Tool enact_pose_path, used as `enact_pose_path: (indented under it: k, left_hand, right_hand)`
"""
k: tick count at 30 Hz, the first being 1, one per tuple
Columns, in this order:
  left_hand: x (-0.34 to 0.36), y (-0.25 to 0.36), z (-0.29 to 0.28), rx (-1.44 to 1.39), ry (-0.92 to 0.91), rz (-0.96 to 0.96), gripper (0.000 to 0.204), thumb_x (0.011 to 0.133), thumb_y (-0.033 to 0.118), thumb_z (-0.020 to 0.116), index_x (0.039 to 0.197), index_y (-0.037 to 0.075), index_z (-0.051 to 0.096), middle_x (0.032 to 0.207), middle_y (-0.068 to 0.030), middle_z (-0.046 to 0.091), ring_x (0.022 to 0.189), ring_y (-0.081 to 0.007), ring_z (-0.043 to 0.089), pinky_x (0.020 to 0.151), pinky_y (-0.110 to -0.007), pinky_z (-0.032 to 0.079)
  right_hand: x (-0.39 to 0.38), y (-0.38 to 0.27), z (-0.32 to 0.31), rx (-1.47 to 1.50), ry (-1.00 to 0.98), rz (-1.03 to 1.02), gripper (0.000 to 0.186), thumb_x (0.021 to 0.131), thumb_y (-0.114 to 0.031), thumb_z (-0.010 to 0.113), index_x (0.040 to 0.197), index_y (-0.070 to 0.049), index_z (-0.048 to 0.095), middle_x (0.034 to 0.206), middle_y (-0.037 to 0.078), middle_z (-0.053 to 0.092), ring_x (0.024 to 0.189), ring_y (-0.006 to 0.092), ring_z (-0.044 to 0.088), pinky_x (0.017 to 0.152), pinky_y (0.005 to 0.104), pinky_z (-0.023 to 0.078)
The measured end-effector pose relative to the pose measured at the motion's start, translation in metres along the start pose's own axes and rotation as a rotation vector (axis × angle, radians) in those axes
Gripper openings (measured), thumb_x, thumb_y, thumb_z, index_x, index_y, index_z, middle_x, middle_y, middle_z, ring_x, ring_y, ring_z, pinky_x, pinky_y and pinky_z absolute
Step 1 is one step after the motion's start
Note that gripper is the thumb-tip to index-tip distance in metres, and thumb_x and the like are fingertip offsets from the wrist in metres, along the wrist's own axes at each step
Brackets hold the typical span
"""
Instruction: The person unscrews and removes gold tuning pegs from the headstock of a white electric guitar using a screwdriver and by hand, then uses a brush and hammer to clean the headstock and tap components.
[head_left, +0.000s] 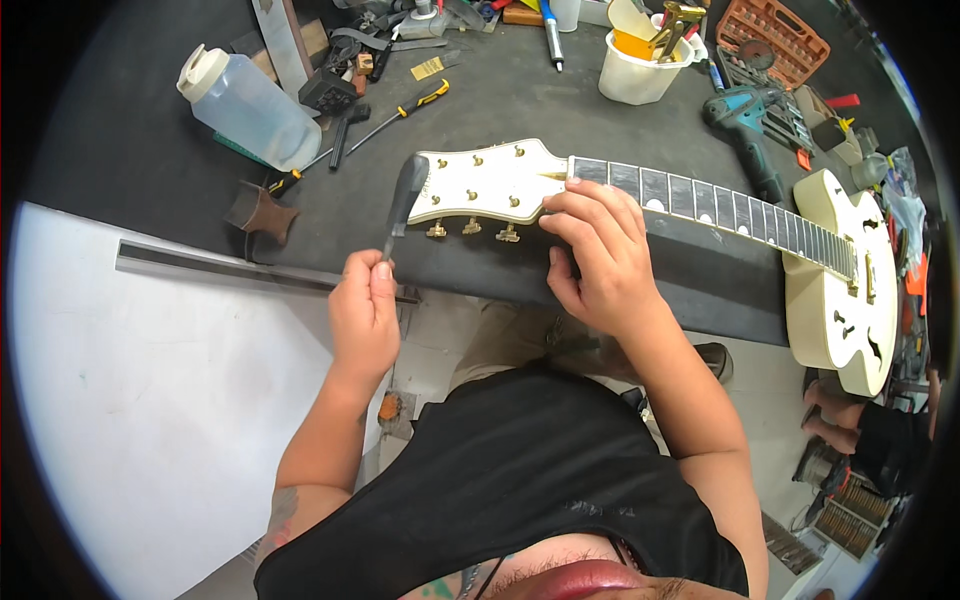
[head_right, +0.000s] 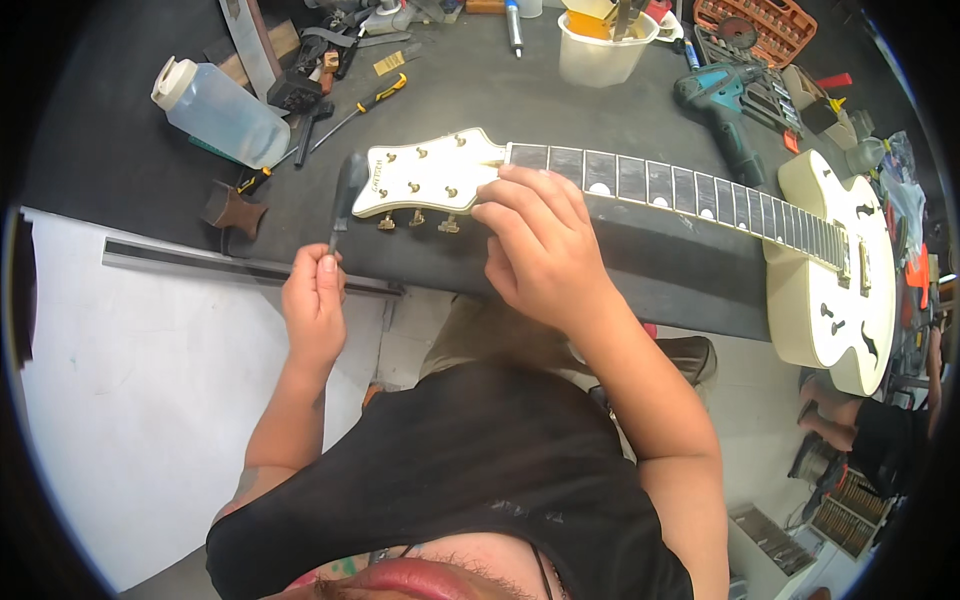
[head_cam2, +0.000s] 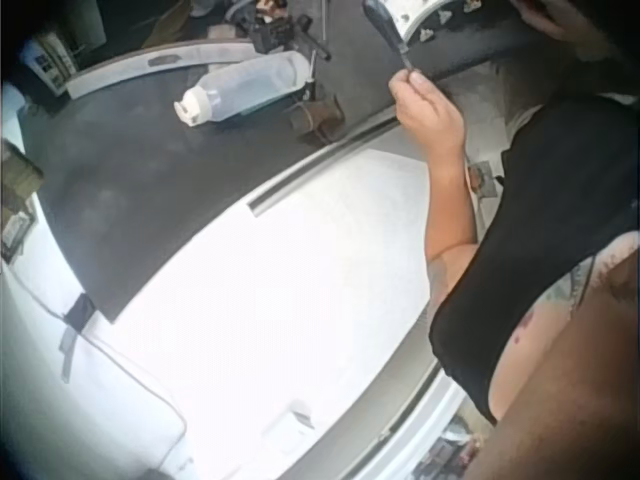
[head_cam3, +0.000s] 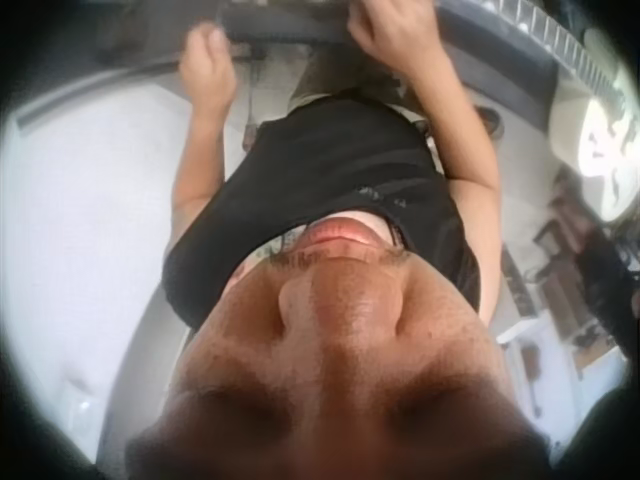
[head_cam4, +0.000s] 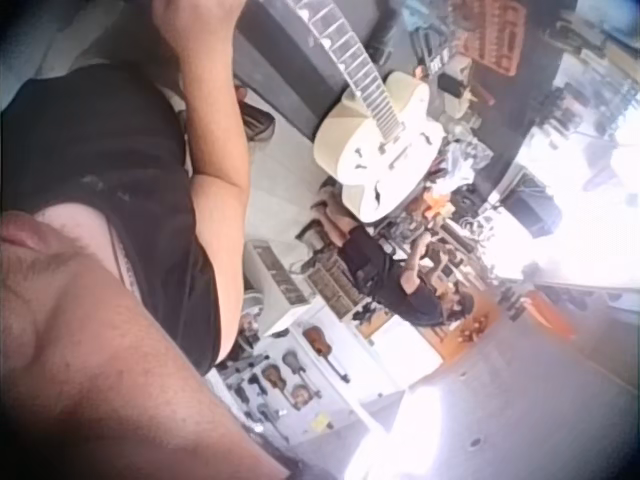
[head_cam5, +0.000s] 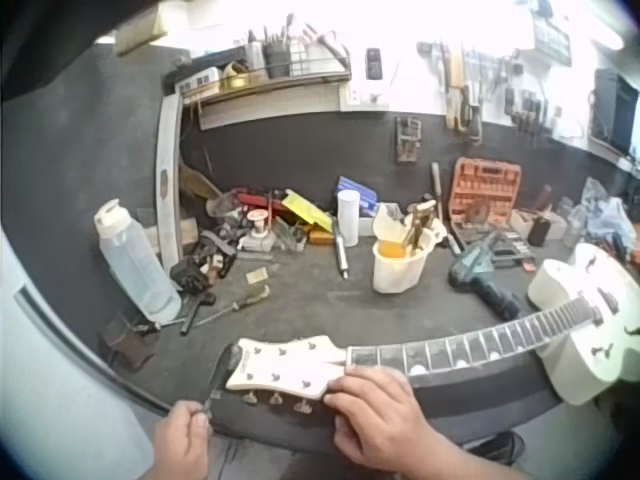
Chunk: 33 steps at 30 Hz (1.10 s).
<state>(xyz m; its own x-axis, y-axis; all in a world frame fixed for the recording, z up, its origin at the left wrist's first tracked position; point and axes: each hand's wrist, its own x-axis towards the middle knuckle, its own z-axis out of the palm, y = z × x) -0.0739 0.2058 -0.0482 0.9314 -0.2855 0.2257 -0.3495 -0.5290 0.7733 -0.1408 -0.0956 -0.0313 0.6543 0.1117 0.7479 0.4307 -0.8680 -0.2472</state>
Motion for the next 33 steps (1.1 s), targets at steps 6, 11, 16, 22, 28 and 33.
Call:
enact_pose_path:
  k: [6,11,16,22,28,33]
  left_hand:
    - [0.01,0.015,0.014,-0.044,-0.176,0.078,0.022,0.115,0.016,0.05,0.109,-0.001,0.062,0.069,0.0049,0.047,0.062,-0.0029,0.038,0.057,-0.024,0.033]
    - [0.008,0.029,0.008,-0.233,-0.083,-0.014,0.021,0.115,0.016,0.051,0.11,-0.002,0.062,0.071,0.0048,0.048,0.063,-0.0037,0.039,0.058,-0.025,0.035]
    - [0.005,0.033,0.02,-0.224,-0.112,0.134,0.022,0.115,0.016,0.05,0.111,-0.002,0.061,0.071,0.0046,0.048,0.062,-0.0034,0.039,0.056,-0.024,0.033]
    - [0.01,0.045,0.02,-0.339,-0.115,0.103,0.022,0.116,0.016,0.049,0.111,-0.003,0.06,0.07,0.0039,0.047,0.063,-0.0031,0.037,0.056,-0.024,0.031]
    - [0.024,0.048,0.025,-0.209,-0.18,0.184,0.021,0.115,0.014,0.049,0.109,-0.003,0.061,0.069,0.004,0.048,0.062,-0.0029,0.039,0.055,-0.024,0.031]
    - [0.021,0.046,0.02,-0.243,-0.175,0.079,0.018,0.11,0.013,0.058,0.104,-0.003,0.064,0.07,-0.0061,0.058,0.062,-0.0126,0.053,0.06,-0.032,0.044]
  right_hand:
    - [0.002,-0.002,-0.002,0.0,0.0,0.008,0.041,0.07,0.001,0.073,0.11,-0.007,0.067,0.121,0.007,0.07,0.125,0.032,0.064,0.108,0.0502,0.047]
    - [-0.001,-0.001,0.0,0.015,-0.004,0.018,0.041,0.071,0.001,0.073,0.111,-0.007,0.068,0.122,0.007,0.07,0.126,0.0319,0.064,0.108,0.0501,0.047]
    - [-0.002,0.002,0.0,0.06,0.03,0.013,0.051,0.07,0.003,0.073,0.119,-0.006,0.064,0.119,0.009,0.071,0.123,0.0341,0.066,0.107,0.0506,0.048]
    - [-0.005,0.008,0.001,0.151,0.069,-0.013,0.058,0.07,0.005,0.072,0.126,-0.004,0.06,0.117,0.014,0.073,0.119,0.0372,0.068,0.103,0.0502,0.05]
    - [-0.006,0.007,0.001,0.129,0.091,-0.003,0.056,0.066,0.007,0.073,0.121,-0.004,0.062,0.113,0.014,0.071,0.115,0.0369,0.068,0.102,0.0513,0.051]
    - [-0.005,0.006,0.003,0.153,0.113,-0.013,0.055,0.066,0.007,0.072,0.119,-0.004,0.063,0.112,0.014,0.071,0.114,0.0366,0.068,0.101,0.0511,0.051]
